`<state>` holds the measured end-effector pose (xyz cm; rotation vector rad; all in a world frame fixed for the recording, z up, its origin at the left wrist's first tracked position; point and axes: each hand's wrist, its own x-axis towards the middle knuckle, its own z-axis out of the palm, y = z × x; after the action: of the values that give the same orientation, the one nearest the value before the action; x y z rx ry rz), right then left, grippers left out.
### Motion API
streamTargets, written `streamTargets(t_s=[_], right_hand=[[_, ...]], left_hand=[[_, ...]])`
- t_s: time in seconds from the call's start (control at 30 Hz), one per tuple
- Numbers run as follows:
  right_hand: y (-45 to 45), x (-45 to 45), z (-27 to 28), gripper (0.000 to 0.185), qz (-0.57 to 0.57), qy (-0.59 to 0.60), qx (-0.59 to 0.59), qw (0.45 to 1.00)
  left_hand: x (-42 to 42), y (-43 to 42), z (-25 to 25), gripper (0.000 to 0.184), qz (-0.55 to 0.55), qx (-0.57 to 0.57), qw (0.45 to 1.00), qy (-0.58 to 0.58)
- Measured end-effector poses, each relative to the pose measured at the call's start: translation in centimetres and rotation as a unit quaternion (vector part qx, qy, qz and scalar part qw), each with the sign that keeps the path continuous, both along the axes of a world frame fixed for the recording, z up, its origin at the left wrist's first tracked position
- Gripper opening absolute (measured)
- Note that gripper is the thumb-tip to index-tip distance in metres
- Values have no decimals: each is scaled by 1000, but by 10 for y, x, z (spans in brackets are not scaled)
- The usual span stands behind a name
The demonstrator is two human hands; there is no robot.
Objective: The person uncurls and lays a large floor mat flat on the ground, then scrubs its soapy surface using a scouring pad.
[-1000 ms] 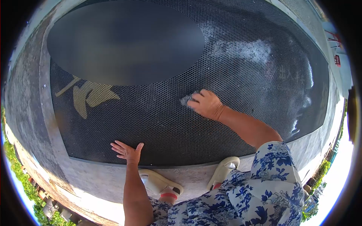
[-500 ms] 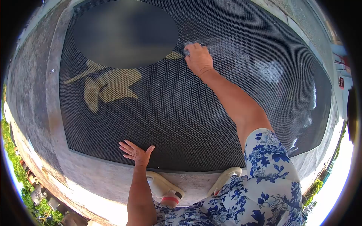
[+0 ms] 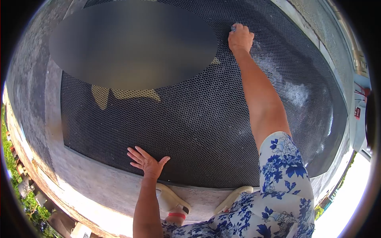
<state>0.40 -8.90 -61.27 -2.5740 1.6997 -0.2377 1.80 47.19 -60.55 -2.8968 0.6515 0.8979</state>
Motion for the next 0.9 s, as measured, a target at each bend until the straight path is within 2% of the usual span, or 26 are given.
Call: streamTargets(t_s=[0.07,0.1,0.13,0.17,0.2,0.27,0.33,0.4,0.43,0.47,0.5,0.53,0.6,0.63,0.67,0.73,0.8,0.87,0.9], right_hand=[[39,25,4,25,183,-59,-15,981],[75,31,17,23,291,-105,-17,951],[114,34,28,23,329,-98,67,937],[148,29,32,22,415,-98,128,896],[184,17,46,31,465,-117,193,856],[222,-9,48,38,561,-97,283,772],[199,-26,51,41,611,-43,194,766],[132,-42,46,40,446,-55,112,886],[90,-52,33,36,351,8,26,936],[55,-62,29,34,238,28,1,971],[28,-72,20,34,126,53,-25,990],[33,-69,18,34,128,51,-22,990],[49,-57,13,34,8,-33,-11,999],[79,-47,4,32,141,11,-34,989],[127,-37,20,32,226,-25,-9,974],[215,-39,34,27,367,-118,37,922],[300,-62,32,14,498,-97,73,859],[345,-93,38,13,590,-122,106,791],[339,-98,37,13,586,-124,112,793]], left_hand=[[-1,3,2,149,1,-6,1000,-6],[0,0,1,149,4,-8,1000,2],[0,0,2,149,7,-8,1000,10],[0,0,4,149,10,-11,1000,9],[2,-1,2,150,9,-10,1000,12],[0,-1,0,151,7,-2,1000,19],[-1,2,-3,149,-1,-18,1000,-12],[0,-2,2,149,9,-19,1000,4],[-1,1,2,149,7,-15,1000,0],[0,0,-1,149,4,-18,1000,-8],[1,0,-3,149,5,-14,1000,-9],[1,1,-3,149,6,-10,1000,-4],[1,0,-2,150,7,-7,1000,0],[1,-1,0,149,11,-2,1000,7],[3,-2,0,149,15,1,1000,13],[3,0,-1,149,14,0,1000,13],[4,0,-2,149,17,-2,1000,13],[8,-5,0,149,16,1,1000,12],[6,-5,2,151,18,8,1000,21]])
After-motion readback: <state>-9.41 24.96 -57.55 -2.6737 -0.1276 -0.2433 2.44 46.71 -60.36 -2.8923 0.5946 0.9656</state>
